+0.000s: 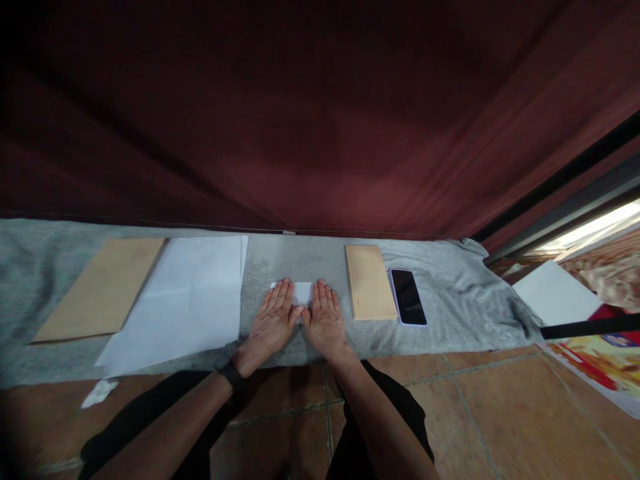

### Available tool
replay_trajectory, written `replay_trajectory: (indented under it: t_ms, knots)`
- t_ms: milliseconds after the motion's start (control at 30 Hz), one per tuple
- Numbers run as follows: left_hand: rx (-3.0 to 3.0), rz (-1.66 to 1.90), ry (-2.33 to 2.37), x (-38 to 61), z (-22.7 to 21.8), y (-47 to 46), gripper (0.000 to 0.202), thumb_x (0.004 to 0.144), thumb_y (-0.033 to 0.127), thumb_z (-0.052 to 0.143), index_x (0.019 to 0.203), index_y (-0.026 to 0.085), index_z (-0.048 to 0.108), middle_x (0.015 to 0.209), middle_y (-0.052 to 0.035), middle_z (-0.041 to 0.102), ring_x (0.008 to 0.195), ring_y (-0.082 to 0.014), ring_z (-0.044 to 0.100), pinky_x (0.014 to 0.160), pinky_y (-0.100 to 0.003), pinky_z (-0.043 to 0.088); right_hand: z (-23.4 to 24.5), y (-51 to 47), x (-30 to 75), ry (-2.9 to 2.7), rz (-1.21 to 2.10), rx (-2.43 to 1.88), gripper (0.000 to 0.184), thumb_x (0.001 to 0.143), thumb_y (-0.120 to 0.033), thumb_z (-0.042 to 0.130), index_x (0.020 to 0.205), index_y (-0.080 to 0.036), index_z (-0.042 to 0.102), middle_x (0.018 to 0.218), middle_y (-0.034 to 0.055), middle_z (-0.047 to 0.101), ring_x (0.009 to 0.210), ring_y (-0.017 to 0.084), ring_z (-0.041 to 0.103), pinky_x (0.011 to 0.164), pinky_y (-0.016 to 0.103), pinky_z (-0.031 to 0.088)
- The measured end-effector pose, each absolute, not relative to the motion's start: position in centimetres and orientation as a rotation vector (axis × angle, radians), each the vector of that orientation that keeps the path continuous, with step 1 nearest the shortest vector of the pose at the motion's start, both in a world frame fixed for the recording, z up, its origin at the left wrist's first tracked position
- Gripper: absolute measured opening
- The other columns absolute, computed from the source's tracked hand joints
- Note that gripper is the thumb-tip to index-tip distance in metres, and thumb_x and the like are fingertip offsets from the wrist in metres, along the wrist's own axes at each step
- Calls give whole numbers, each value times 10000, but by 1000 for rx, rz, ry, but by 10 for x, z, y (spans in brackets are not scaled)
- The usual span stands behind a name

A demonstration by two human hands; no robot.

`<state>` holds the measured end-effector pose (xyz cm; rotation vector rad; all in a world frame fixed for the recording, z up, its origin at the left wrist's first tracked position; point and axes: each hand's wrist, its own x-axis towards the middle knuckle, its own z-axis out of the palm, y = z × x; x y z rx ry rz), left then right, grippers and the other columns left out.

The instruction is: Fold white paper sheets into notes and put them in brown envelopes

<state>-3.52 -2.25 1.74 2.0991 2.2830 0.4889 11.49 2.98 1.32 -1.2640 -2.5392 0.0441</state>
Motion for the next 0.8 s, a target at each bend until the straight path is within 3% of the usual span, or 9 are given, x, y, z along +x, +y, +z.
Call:
replay_trajectory:
  t_ms: [267, 667, 800]
  knots:
    - [2080, 403, 2373, -44, 19, -27, 618, 1011, 360, 312, 1521, 12, 339, 1608, -186, 303, 1511, -281, 244, 1240, -446, 229, 14, 30, 127, -2523, 15, -1322, 619, 1052, -398, 331, 1567, -63, 258, 1591, 190, 328, 1484, 286, 311, 1198, 482, 269]
    - [2023, 554, 2455, -47, 23, -29, 600, 1010, 322, 318, 1493, -31, 360, 1586, -238, 321, 1504, -320, 255, 1224, -510, 249, 14, 18, 151, -2493, 94, -1333, 573, 1045, -352, 343, 1529, -45, 344, 1579, 190, 365, 1471, 300, 333, 1196, 496, 295]
    - [2331, 595, 2112, -31, 32, -33, 570, 1015, 329, 358, 1516, 57, 362, 1600, -168, 339, 1511, -268, 255, 1235, -464, 247, 23, 24, 150, -2410, 258, -1323, 538, 1046, -312, 299, 1514, -60, 382, 1589, 177, 353, 1488, 268, 308, 1196, 493, 317]
